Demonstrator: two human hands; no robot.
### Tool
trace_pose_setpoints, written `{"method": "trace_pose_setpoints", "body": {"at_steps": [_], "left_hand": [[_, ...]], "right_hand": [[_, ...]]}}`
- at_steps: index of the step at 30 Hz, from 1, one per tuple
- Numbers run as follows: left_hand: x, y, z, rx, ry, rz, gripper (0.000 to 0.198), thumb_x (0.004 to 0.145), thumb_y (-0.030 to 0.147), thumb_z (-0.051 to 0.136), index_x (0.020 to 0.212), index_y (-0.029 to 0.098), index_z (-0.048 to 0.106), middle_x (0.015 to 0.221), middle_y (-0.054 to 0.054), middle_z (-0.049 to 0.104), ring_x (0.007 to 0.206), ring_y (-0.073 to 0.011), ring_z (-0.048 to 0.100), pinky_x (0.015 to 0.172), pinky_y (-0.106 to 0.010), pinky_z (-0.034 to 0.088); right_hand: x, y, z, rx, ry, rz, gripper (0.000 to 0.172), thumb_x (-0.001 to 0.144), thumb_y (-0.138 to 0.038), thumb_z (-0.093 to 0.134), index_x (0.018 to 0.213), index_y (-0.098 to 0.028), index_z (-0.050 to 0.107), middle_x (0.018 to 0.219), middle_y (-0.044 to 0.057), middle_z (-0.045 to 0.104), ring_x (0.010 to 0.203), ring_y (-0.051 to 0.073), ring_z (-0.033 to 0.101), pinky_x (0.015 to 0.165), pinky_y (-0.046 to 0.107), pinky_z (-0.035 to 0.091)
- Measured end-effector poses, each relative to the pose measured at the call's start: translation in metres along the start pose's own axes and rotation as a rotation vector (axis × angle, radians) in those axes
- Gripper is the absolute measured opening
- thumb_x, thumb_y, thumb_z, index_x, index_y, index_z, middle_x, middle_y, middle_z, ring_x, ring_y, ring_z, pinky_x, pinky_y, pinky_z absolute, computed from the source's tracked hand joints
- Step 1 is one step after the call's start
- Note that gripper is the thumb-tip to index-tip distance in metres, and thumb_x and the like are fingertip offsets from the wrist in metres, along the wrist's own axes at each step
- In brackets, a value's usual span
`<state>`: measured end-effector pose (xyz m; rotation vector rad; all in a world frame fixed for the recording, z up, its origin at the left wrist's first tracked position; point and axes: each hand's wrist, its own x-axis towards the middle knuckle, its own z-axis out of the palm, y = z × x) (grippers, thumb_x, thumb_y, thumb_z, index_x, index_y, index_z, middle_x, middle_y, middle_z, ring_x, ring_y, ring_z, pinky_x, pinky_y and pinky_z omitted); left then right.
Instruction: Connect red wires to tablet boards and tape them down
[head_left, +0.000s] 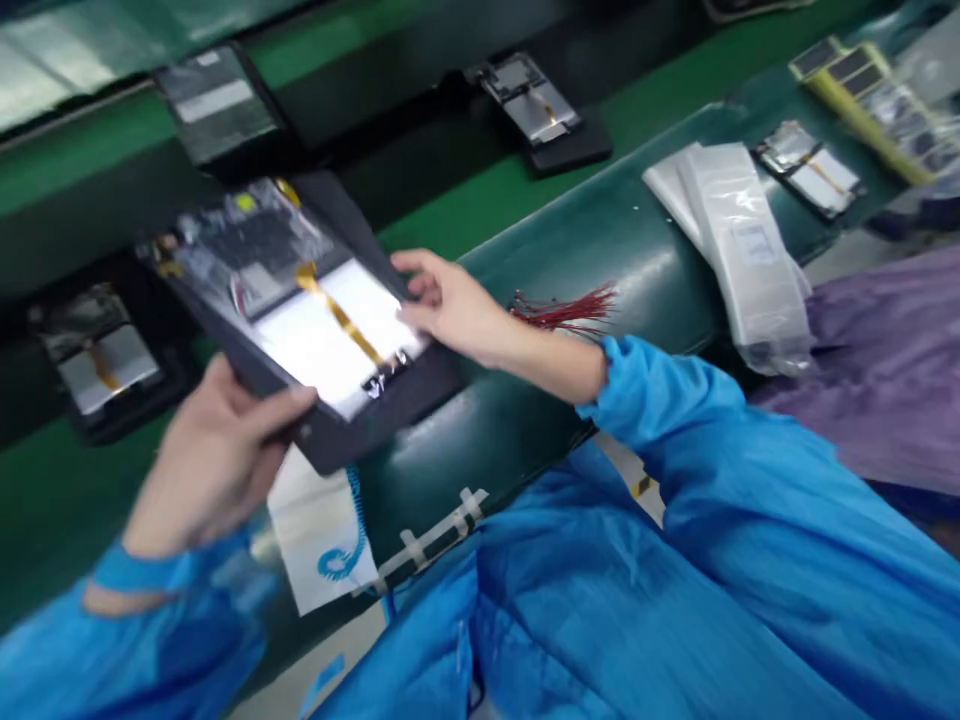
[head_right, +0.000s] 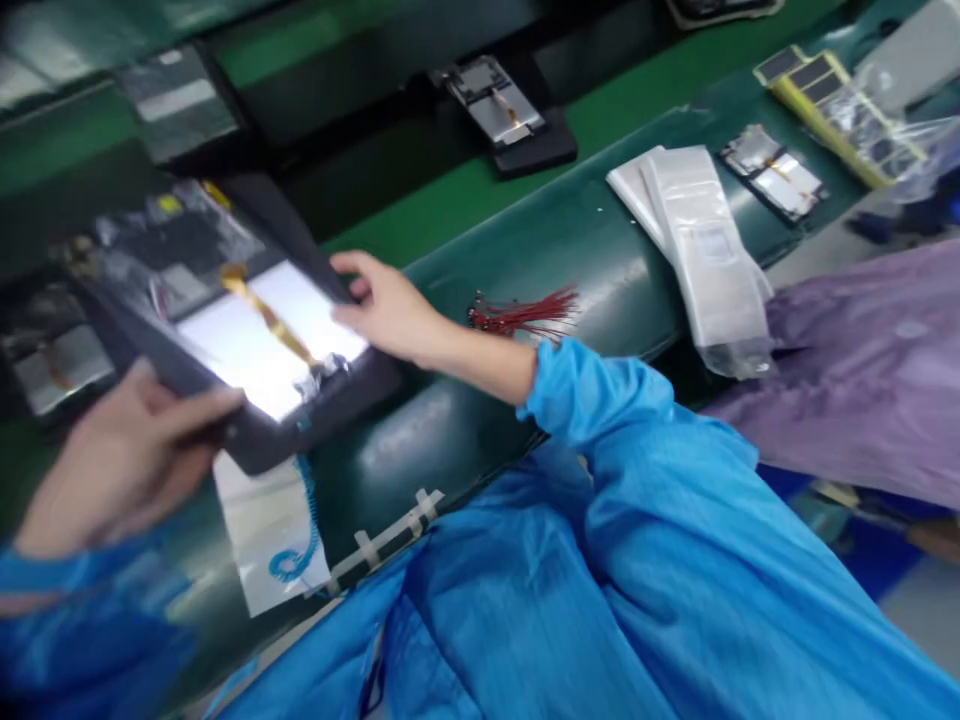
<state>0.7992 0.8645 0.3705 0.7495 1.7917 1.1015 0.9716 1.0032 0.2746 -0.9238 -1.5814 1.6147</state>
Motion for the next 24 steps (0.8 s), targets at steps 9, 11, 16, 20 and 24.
{"method": "trace_pose_setpoints", "body": {"at_steps": [9,11,16,20,24], "left_hand": [[-0.049,-0.104,0.016,0.239,-0.243,-0.390,0.076,0.060,0.051,0.090,0.122,0.030,0.052,0.120,-0.007,0.077,0.113,-0.0341,0.074,0.086,-0.042,0.067],[-0.042,-0.100,0.005,0.621,-0.241,-0.309,0.066,0.065,0.065,0.079,0.114,0.028,0.055,0.094,-0.006,0.079,0.091,-0.0370,0.076,0.070,-0.045,0.062],[-0.048,-0.078,-0.003,0.984,0.079,0.152,0.042,0.086,0.073,0.051,0.103,0.036,0.060,0.079,0.000,0.072,0.076,-0.0362,0.069,0.070,-0.048,0.050],[-0.055,-0.067,0.037,0.616,0.072,0.331,0.023,0.087,0.053,0.066,0.092,0.031,0.068,0.076,0.002,0.069,0.068,-0.0223,0.064,0.065,-0.036,0.050],[-0.049,-0.065,0.082,0.522,-0.137,0.432,0.019,0.090,0.042,0.064,0.086,0.024,0.069,0.072,0.001,0.065,0.060,-0.0146,0.056,0.057,-0.029,0.041]], "right_hand": [[-0.129,0.051,-0.131,-0.637,0.341,-0.088,0.021,0.096,-0.019,0.052,0.107,-0.021,0.070,0.108,0.009,0.073,0.099,0.021,0.065,0.094,0.040,0.053],[-0.100,0.053,-0.166,-0.857,0.396,-0.084,0.021,0.095,-0.014,0.051,0.100,-0.019,0.071,0.106,0.010,0.073,0.106,0.025,0.063,0.104,0.046,0.048],[-0.052,0.054,-0.189,-1.085,0.151,0.029,0.010,0.089,-0.016,0.063,0.094,-0.018,0.071,0.097,0.008,0.071,0.102,0.026,0.061,0.103,0.045,0.046],[-0.056,0.047,-0.181,-1.073,0.176,-0.046,0.017,0.094,-0.015,0.053,0.089,-0.020,0.068,0.099,0.008,0.070,0.097,0.024,0.062,0.099,0.042,0.047],[-0.060,0.049,-0.185,-1.055,0.201,-0.095,0.012,0.093,-0.018,0.057,0.098,-0.021,0.068,0.098,0.008,0.070,0.096,0.024,0.061,0.097,0.042,0.047]]}}
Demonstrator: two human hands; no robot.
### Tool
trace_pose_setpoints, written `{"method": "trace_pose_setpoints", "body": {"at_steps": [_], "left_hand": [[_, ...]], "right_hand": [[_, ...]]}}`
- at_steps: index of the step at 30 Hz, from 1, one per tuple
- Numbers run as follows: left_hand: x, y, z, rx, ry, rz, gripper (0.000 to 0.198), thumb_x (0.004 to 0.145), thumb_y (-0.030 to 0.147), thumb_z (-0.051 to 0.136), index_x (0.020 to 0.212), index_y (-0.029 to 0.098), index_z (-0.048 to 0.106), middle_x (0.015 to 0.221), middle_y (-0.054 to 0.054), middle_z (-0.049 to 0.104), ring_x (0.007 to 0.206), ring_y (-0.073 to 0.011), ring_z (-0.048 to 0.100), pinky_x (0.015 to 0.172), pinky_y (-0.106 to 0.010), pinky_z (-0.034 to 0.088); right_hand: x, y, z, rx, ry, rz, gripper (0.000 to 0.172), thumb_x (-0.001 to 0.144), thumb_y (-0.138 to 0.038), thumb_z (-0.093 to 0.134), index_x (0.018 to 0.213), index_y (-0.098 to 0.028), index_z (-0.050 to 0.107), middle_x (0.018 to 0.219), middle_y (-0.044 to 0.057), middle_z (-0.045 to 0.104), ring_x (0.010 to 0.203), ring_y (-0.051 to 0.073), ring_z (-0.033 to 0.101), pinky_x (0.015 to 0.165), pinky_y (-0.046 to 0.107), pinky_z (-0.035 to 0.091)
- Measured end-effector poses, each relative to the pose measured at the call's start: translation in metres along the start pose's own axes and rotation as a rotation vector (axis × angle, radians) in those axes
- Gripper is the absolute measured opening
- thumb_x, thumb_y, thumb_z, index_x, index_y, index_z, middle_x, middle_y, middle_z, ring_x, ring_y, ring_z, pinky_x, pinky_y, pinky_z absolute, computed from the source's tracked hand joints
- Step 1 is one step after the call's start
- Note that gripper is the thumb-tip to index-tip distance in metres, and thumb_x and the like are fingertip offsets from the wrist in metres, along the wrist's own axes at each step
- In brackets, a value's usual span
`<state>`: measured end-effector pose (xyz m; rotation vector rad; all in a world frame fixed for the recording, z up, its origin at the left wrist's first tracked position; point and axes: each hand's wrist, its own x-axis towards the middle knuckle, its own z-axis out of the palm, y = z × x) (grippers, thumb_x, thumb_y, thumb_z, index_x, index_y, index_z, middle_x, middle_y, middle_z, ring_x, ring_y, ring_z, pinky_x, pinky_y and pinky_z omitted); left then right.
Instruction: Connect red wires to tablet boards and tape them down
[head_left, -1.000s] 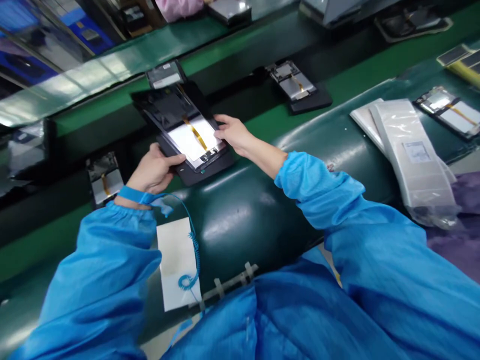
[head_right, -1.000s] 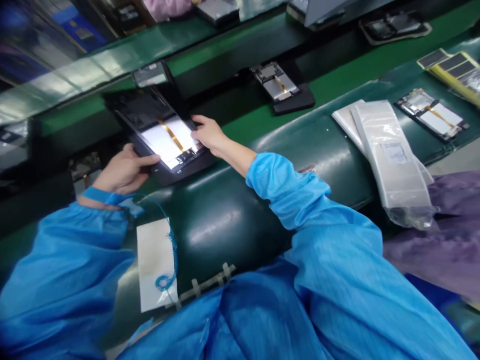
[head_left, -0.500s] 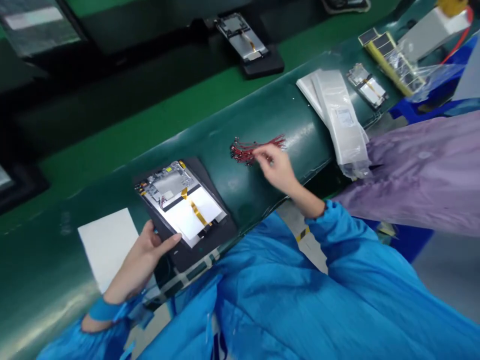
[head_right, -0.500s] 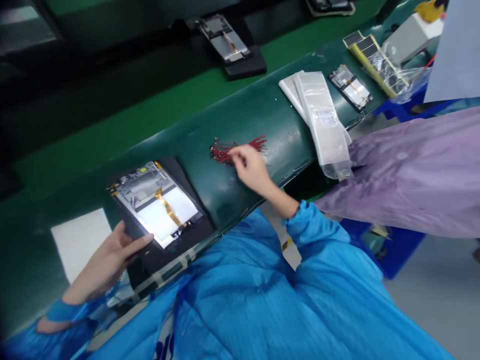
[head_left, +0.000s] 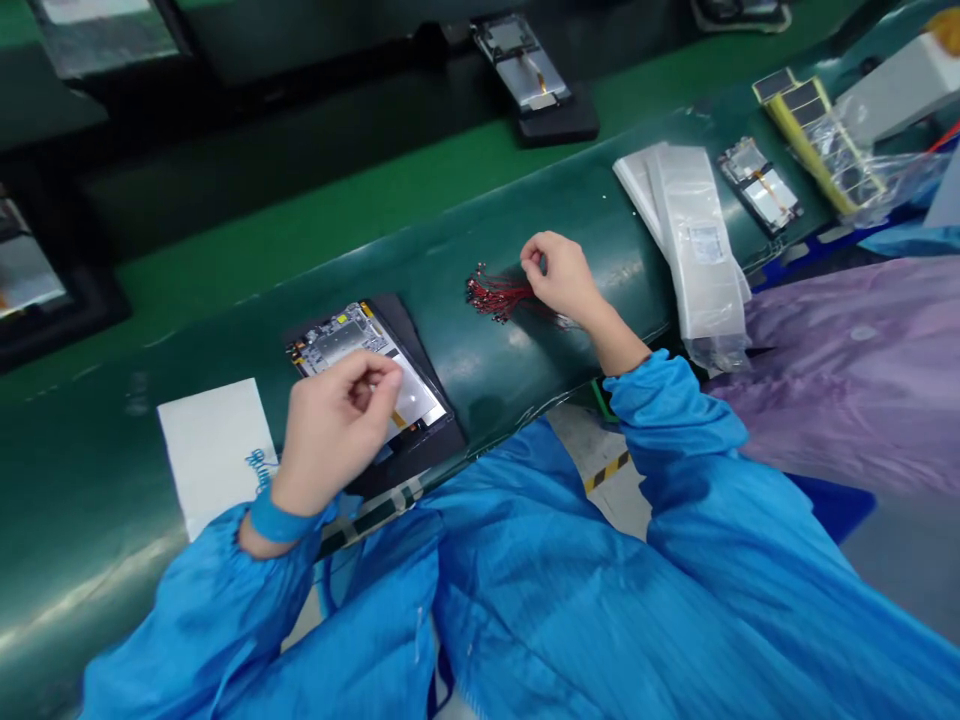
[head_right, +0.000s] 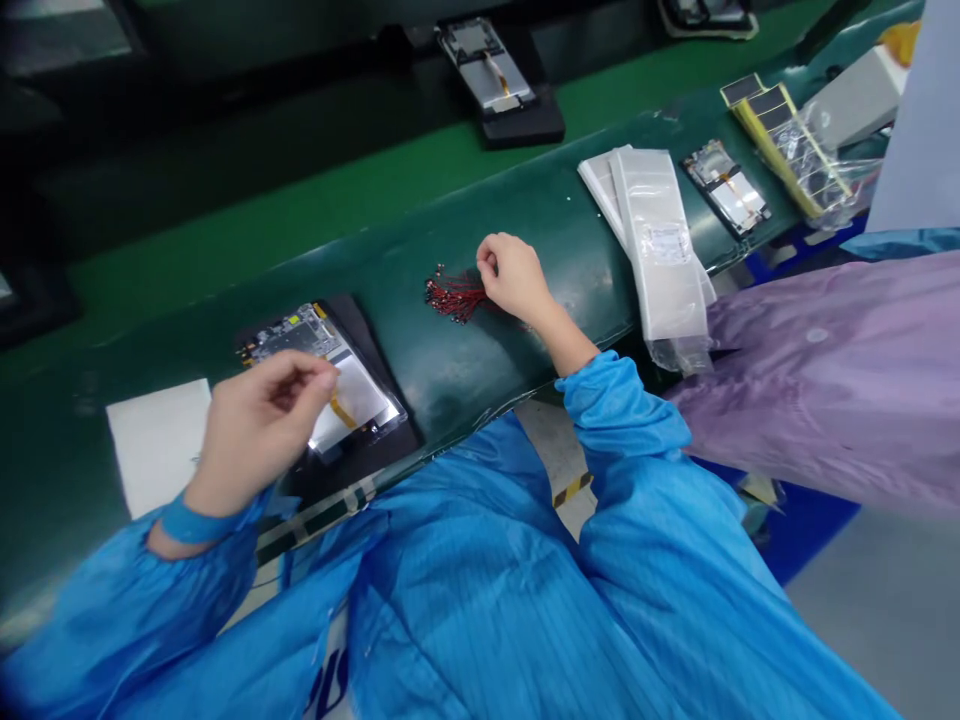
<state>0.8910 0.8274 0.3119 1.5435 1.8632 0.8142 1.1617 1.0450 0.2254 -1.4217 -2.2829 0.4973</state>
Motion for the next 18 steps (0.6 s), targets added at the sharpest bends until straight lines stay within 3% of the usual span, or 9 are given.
{"method": "trace_pose_setpoints", "body": {"at_steps": [5,7,10,14,18], "left_hand": [[0.008,0.007,0.019,-0.011,-0.074,0.083,0.018,0.092,0.036,0.061,0.083,0.022,0.068,0.065,0.002,0.060,0.054,-0.0123,0.049,0.054,-0.028,0.034],[0.008,0.006,0.022,-0.057,-0.094,0.059,0.018,0.092,0.036,0.061,0.083,0.021,0.067,0.065,0.002,0.059,0.054,-0.0123,0.050,0.053,-0.027,0.035],[0.010,0.003,0.030,-0.167,-0.061,0.025,0.017,0.092,0.035,0.062,0.084,0.020,0.068,0.072,0.000,0.065,0.063,-0.0132,0.057,0.057,-0.025,0.041],[0.016,0.004,0.046,-0.286,-0.003,0.068,0.018,0.090,0.026,0.063,0.106,0.020,0.068,0.100,-0.004,0.074,0.076,-0.0130,0.064,0.061,-0.022,0.048],[0.033,0.000,0.065,-0.426,-0.109,0.004,0.045,0.085,0.015,0.062,0.129,0.023,0.058,0.114,-0.006,0.073,0.074,-0.0109,0.067,0.059,-0.020,0.052]], "right_hand": [[0.004,0.002,0.007,0.001,-0.103,0.002,0.009,0.090,-0.018,0.060,0.088,-0.021,0.068,0.096,0.008,0.071,0.102,0.026,0.062,0.102,0.044,0.045],[-0.001,-0.004,0.002,0.100,-0.037,0.007,0.012,0.093,-0.022,0.059,0.085,-0.020,0.069,0.095,0.008,0.072,0.100,0.024,0.063,0.102,0.043,0.047],[-0.023,-0.028,-0.008,0.444,0.085,0.014,0.018,0.095,-0.038,0.063,0.092,-0.022,0.072,0.093,0.005,0.073,0.090,0.021,0.066,0.092,0.039,0.053],[-0.058,-0.072,-0.004,0.840,0.035,0.022,0.028,0.089,-0.053,0.073,0.095,-0.026,0.075,0.090,0.003,0.075,0.083,0.019,0.069,0.080,0.034,0.056],[-0.068,-0.092,0.016,0.737,-0.011,0.051,0.024,0.091,-0.047,0.070,0.091,-0.024,0.076,0.089,0.003,0.075,0.080,0.018,0.067,0.078,0.033,0.055]]}}
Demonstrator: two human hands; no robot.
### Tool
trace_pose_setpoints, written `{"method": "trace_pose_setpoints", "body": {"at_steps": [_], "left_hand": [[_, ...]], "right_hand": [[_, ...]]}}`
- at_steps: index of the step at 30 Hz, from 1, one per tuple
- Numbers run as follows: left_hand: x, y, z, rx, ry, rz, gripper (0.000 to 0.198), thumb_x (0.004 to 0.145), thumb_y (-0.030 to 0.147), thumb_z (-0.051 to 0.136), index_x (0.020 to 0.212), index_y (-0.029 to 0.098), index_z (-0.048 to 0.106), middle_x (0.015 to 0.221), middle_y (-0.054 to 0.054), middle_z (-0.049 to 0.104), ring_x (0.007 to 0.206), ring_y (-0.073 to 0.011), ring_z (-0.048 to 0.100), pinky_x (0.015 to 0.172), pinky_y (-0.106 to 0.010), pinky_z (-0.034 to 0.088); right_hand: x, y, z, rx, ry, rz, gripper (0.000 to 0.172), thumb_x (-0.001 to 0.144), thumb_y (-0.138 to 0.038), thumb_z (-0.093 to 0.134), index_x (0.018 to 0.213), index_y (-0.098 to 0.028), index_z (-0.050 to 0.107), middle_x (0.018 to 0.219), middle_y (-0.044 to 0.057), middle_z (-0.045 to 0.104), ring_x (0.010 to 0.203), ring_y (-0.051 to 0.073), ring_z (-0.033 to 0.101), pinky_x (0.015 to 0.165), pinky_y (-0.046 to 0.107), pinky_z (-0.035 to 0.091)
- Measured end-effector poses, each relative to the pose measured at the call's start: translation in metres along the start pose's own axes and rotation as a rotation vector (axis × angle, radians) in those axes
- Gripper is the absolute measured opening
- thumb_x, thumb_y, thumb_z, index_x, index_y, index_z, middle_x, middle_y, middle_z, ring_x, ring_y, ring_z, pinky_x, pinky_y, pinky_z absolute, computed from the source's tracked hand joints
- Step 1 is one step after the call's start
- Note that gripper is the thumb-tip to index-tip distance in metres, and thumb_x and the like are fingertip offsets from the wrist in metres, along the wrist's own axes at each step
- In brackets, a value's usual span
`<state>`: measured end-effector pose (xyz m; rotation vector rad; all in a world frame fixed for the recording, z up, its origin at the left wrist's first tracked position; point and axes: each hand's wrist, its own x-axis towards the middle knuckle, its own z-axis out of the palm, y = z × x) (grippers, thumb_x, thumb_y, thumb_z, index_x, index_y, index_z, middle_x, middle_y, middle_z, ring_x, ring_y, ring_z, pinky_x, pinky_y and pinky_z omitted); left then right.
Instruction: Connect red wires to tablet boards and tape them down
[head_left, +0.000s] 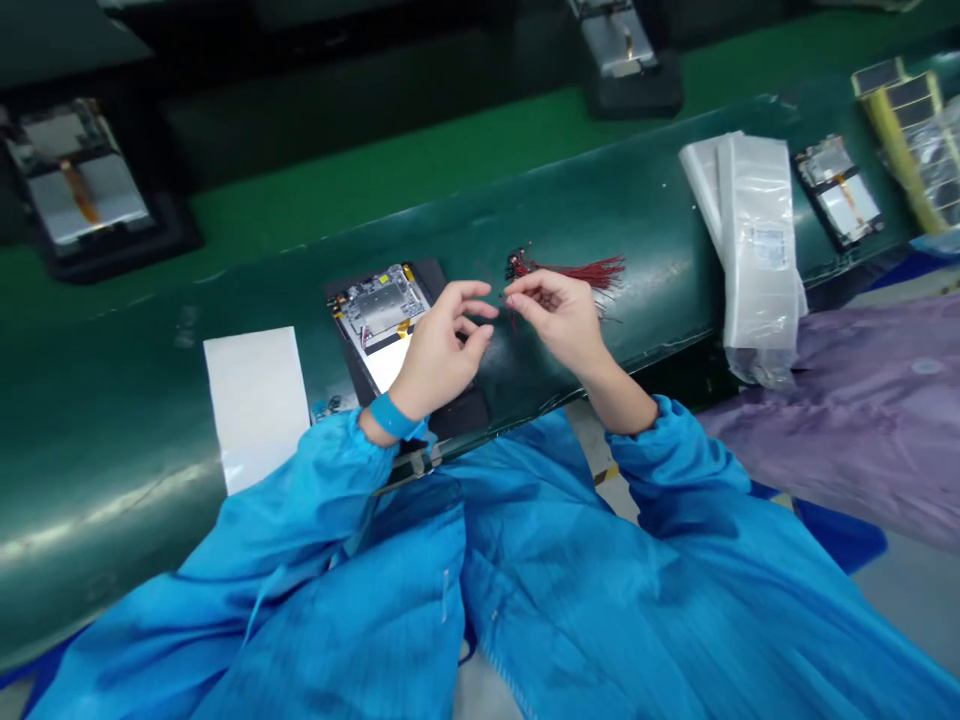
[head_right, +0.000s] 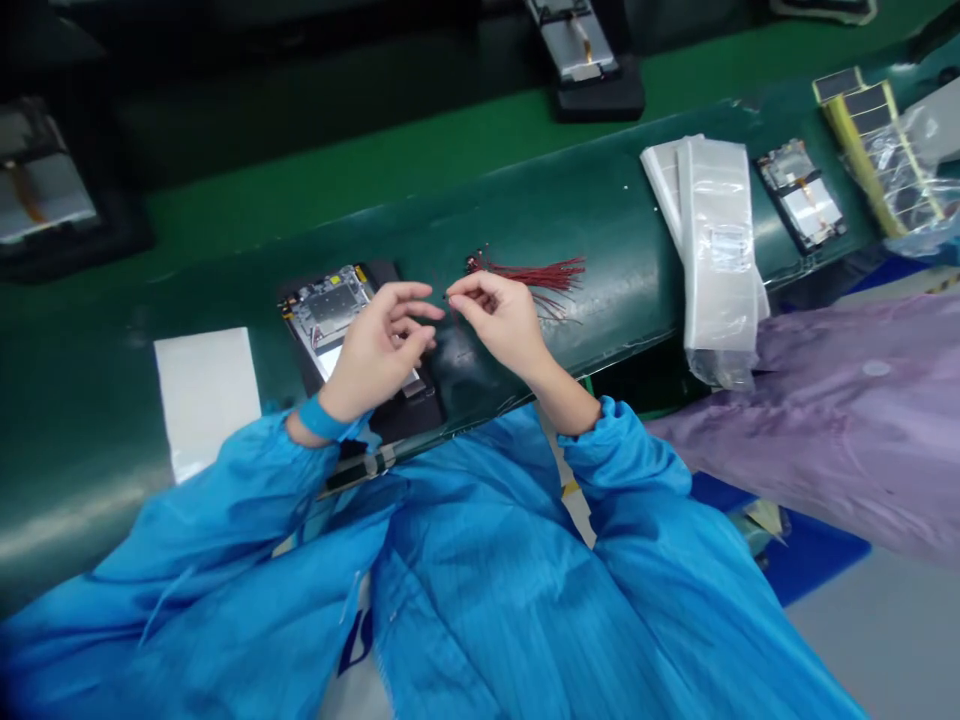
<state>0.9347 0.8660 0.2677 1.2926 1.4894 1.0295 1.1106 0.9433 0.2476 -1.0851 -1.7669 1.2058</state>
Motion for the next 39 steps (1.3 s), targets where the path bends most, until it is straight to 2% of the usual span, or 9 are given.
{"method": "trace_pose_setpoints", "body": {"at_steps": [4,10,16,21,26,29,31,35,39], "left_hand": [[0.038,-0.018,0.008,-0.063,-0.041,-0.102,0.056,0.082,0.009,0.062,0.135,0.022,0.054,0.122,-0.010,0.070,0.078,-0.0137,0.071,0.062,-0.025,0.058],[0.084,-0.031,0.012,0.181,0.052,0.213,0.065,0.079,0.010,0.071,0.141,0.023,0.056,0.143,-0.014,0.057,0.112,-0.0257,0.068,0.097,-0.041,0.059],[0.091,-0.043,0.015,0.279,0.099,0.357,0.073,0.082,0.027,0.080,0.148,0.026,0.048,0.151,-0.015,0.046,0.140,-0.0346,0.049,0.119,-0.053,0.043],[0.082,-0.026,0.020,0.324,0.188,0.411,0.056,0.089,0.036,0.077,0.139,0.029,0.055,0.148,-0.014,0.049,0.144,-0.0352,0.044,0.120,-0.055,0.039],[0.070,0.008,0.026,0.234,0.053,0.382,0.028,0.094,0.031,0.068,0.121,0.022,0.066,0.117,-0.007,0.071,0.110,-0.0237,0.066,0.100,-0.040,0.054],[0.056,0.022,0.022,0.211,0.101,0.382,0.010,0.093,0.027,0.067,0.099,0.020,0.071,0.096,-0.003,0.073,0.092,-0.0184,0.067,0.091,-0.034,0.055],[0.041,0.028,0.013,0.205,0.158,0.344,0.008,0.092,0.027,0.069,0.089,0.019,0.071,0.089,-0.002,0.073,0.087,-0.0173,0.067,0.086,-0.032,0.055],[-0.001,0.032,-0.010,0.098,0.194,0.156,0.013,0.088,0.029,0.076,0.084,0.019,0.070,0.081,-0.001,0.070,0.079,-0.0157,0.065,0.075,-0.029,0.054],[-0.045,0.026,-0.025,-0.209,0.182,-0.015,0.022,0.083,0.037,0.084,0.081,0.019,0.070,0.080,0.000,0.069,0.074,-0.0138,0.064,0.073,-0.029,0.054]], "right_hand": [[0.013,0.017,0.003,-0.254,0.092,-0.023,0.022,0.095,-0.038,0.061,0.094,-0.021,0.075,0.094,0.004,0.075,0.082,0.018,0.065,0.083,0.034,0.054],[0.029,0.029,-0.013,-0.546,0.050,-0.176,0.025,0.104,-0.032,0.048,0.103,-0.023,0.071,0.106,0.008,0.073,0.108,0.025,0.064,0.101,0.043,0.050],[0.044,0.044,-0.048,-0.809,0.113,-0.223,0.031,0.107,-0.032,0.039,0.105,-0.023,0.069,0.105,0.011,0.068,0.112,0.030,0.063,0.102,0.051,0.051],[0.036,0.035,-0.053,-0.702,0.172,-0.278,0.036,0.109,-0.038,0.037,0.108,-0.024,0.071,0.107,0.010,0.068,0.112,0.028,0.065,0.100,0.051,0.054],[0.021,0.015,-0.032,-0.208,0.185,-0.184,0.032,0.102,-0.051,0.054,0.100,-0.024,0.071,0.097,0.005,0.068,0.098,0.022,0.068,0.086,0.039,0.058],[0.012,0.006,-0.022,-0.048,0.104,-0.096,0.029,0.096,-0.055,0.063,0.097,-0.026,0.069,0.096,0.003,0.068,0.096,0.020,0.068,0.084,0.037,0.059],[0.003,-0.006,-0.020,-0.024,0.069,-0.116,0.026,0.097,-0.052,0.062,0.101,-0.028,0.067,0.100,0.004,0.068,0.098,0.021,0.068,0.086,0.039,0.060],[-0.024,-0.049,-0.015,-0.108,0.128,-0.394,0.028,0.097,-0.038,0.052,0.121,-0.032,0.064,0.127,0.007,0.065,0.123,0.029,0.063,0.102,0.050,0.055],[-0.045,-0.076,0.011,-0.320,-0.142,-0.467,0.024,0.100,-0.031,0.054,0.121,-0.033,0.066,0.116,0.004,0.073,0.117,0.026,0.067,0.109,0.049,0.048]]}}
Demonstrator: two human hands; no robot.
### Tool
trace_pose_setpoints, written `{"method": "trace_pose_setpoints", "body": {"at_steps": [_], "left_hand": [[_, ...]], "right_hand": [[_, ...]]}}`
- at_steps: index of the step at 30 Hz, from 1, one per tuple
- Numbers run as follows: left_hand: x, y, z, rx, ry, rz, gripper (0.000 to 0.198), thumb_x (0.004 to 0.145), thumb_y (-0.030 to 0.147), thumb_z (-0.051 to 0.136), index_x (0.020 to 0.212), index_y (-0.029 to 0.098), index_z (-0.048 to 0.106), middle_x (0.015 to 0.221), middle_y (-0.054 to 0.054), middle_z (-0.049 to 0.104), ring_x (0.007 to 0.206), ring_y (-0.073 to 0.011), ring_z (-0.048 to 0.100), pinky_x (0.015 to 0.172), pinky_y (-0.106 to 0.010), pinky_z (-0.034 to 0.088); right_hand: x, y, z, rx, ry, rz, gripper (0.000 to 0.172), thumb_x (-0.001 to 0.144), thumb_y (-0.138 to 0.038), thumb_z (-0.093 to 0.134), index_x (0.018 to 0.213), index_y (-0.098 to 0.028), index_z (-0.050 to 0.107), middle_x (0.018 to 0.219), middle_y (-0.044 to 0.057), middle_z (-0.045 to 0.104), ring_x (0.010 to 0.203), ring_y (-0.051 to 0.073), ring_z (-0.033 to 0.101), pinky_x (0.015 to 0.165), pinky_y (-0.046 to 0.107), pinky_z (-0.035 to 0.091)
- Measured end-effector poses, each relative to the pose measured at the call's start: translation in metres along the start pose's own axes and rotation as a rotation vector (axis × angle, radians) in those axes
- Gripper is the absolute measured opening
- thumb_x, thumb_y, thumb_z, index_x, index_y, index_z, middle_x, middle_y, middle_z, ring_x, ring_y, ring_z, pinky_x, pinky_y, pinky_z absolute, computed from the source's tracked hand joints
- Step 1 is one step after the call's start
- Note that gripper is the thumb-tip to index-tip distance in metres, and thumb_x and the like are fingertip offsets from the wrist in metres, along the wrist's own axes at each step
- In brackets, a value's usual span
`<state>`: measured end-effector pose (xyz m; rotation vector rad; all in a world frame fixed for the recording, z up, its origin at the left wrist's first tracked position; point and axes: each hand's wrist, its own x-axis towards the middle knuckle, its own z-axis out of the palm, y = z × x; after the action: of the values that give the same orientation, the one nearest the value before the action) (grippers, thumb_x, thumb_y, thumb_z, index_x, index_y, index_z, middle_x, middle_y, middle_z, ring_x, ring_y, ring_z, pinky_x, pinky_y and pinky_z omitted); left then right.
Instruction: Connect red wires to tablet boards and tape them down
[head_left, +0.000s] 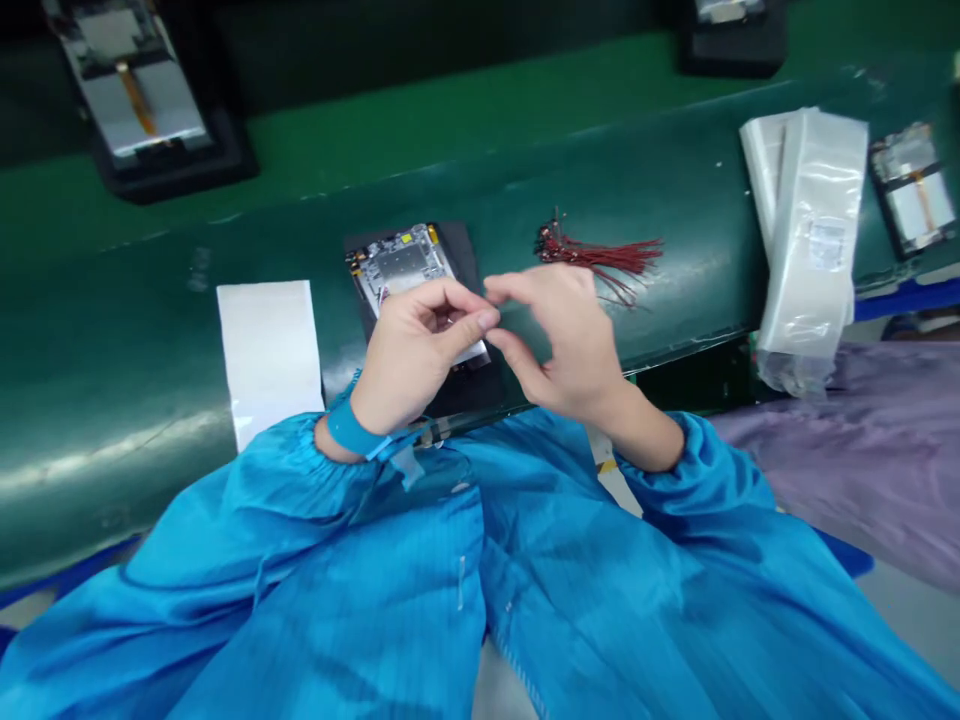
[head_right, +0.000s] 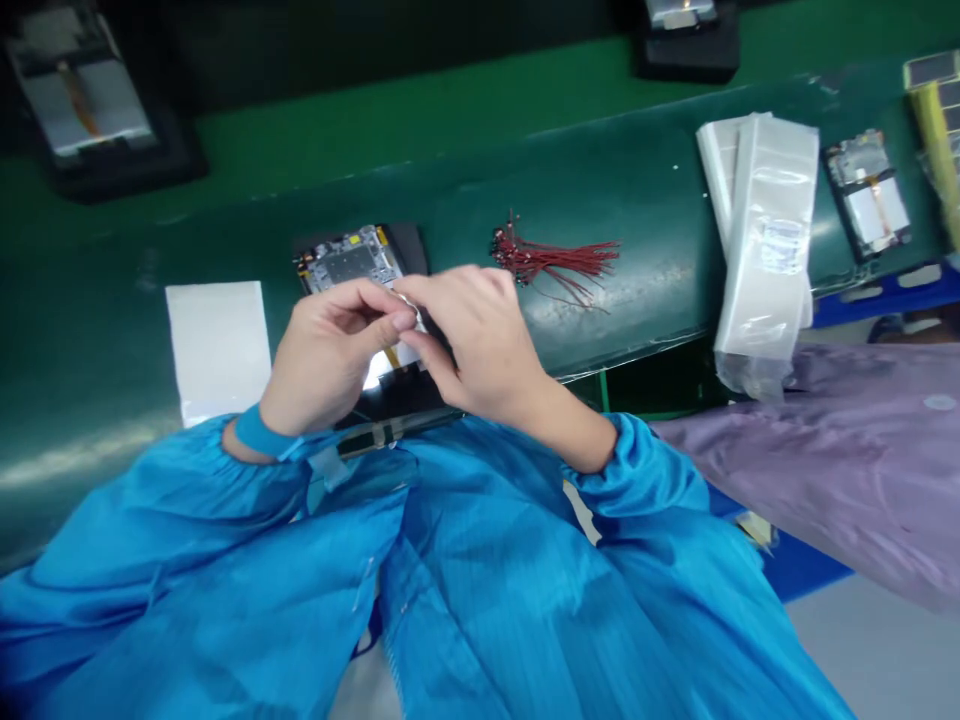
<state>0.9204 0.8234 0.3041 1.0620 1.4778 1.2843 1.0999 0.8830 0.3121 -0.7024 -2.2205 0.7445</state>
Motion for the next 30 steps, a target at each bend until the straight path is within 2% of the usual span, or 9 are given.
{"method": "trace_pose_setpoints", "body": {"at_steps": [3,6,9,14,17,19,21,26,30], "left_hand": [[-0.022,-0.004,-0.012,-0.185,0.086,-0.107,0.031,0.077,0.045,0.089,0.079,0.020,0.070,0.078,0.000,0.070,0.075,-0.0141,0.065,0.075,-0.030,0.056],[-0.034,-0.008,-0.024,-0.261,0.169,-0.148,0.034,0.073,0.047,0.093,0.077,0.020,0.072,0.076,-0.001,0.070,0.078,-0.0158,0.066,0.080,-0.031,0.057],[-0.044,-0.013,-0.037,-0.212,0.195,-0.097,0.028,0.077,0.043,0.090,0.082,0.020,0.075,0.084,-0.002,0.073,0.083,-0.0170,0.068,0.084,-0.033,0.057],[-0.061,-0.026,-0.066,0.268,0.204,0.069,0.029,0.089,0.032,0.076,0.116,0.022,0.073,0.106,-0.005,0.075,0.087,-0.0180,0.066,0.086,-0.035,0.056],[-0.067,-0.037,-0.080,0.618,0.201,0.201,0.022,0.095,0.029,0.064,0.114,0.022,0.071,0.114,-0.008,0.072,0.104,-0.0246,0.065,0.096,-0.042,0.053],[-0.066,-0.046,-0.086,0.776,0.171,0.234,0.022,0.096,0.029,0.060,0.114,0.021,0.070,0.121,-0.011,0.070,0.118,-0.0306,0.062,0.102,-0.049,0.052],[-0.061,-0.056,-0.090,0.843,0.160,0.208,0.034,0.096,0.031,0.060,0.127,0.020,0.066,0.133,-0.014,0.065,0.128,-0.0350,0.057,0.107,-0.054,0.050],[-0.038,-0.082,-0.099,0.777,0.101,0.070,0.074,0.095,0.041,0.062,0.160,0.018,0.038,0.156,-0.019,0.050,0.135,-0.0375,0.054,0.112,-0.056,0.049],[-0.029,-0.085,-0.099,0.805,0.058,0.150,0.078,0.097,0.047,0.061,0.164,0.020,0.030,0.164,-0.017,0.042,0.147,-0.0395,0.043,0.119,-0.061,0.043]], "right_hand": [[0.001,-0.009,0.026,0.085,-0.072,0.113,0.017,0.102,-0.039,0.057,0.106,-0.029,0.070,0.093,0.002,0.073,0.092,0.021,0.069,0.093,0.040,0.053],[0.005,-0.014,0.044,0.171,-0.082,0.124,0.021,0.102,-0.041,0.059,0.097,-0.023,0.069,0.088,0.002,0.071,0.086,0.018,0.065,0.086,0.035,0.050],[0.010,-0.018,0.050,0.224,-0.113,0.089,0.022,0.103,-0.038,0.057,0.091,-0.022,0.066,0.086,0.001,0.069,0.081,0.015,0.061,0.081,0.032,0.048],[0.017,-0.001,0.047,0.173,-0.154,0.039,0.026,0.105,-0.040,0.052,0.089,-0.022,0.060,0.083,0.001,0.062,0.080,0.016,0.056,0.076,0.033,0.045],[0.021,0.020,0.043,0.086,-0.180,0.012,0.027,0.105,-0.042,0.050,0.088,-0.023,0.056,0.083,0.002,0.059,0.083,0.018,0.055,0.078,0.035,0.045],[0.025,0.029,0.040,0.038,-0.206,0.002,0.027,0.104,-0.043,0.051,0.086,-0.023,0.054,0.086,0.003,0.059,0.086,0.020,0.054,0.081,0.037,0.045],[0.025,0.034,0.037,0.013,-0.235,0.029,0.024,0.102,-0.041,0.054,0.085,-0.024,0.053,0.087,0.004,0.060,0.087,0.020,0.054,0.081,0.037,0.044],[0.003,0.034,0.032,0.021,-0.312,0.270,0.011,0.096,-0.024,0.054,0.086,-0.023,0.051,0.076,-0.001,0.057,0.070,0.015,0.052,0.068,0.030,0.038],[-0.020,0.027,0.041,0.097,-0.398,0.280,0.009,0.097,-0.022,0.053,0.089,-0.021,0.056,0.078,0.000,0.062,0.071,0.014,0.054,0.069,0.028,0.039]]}}
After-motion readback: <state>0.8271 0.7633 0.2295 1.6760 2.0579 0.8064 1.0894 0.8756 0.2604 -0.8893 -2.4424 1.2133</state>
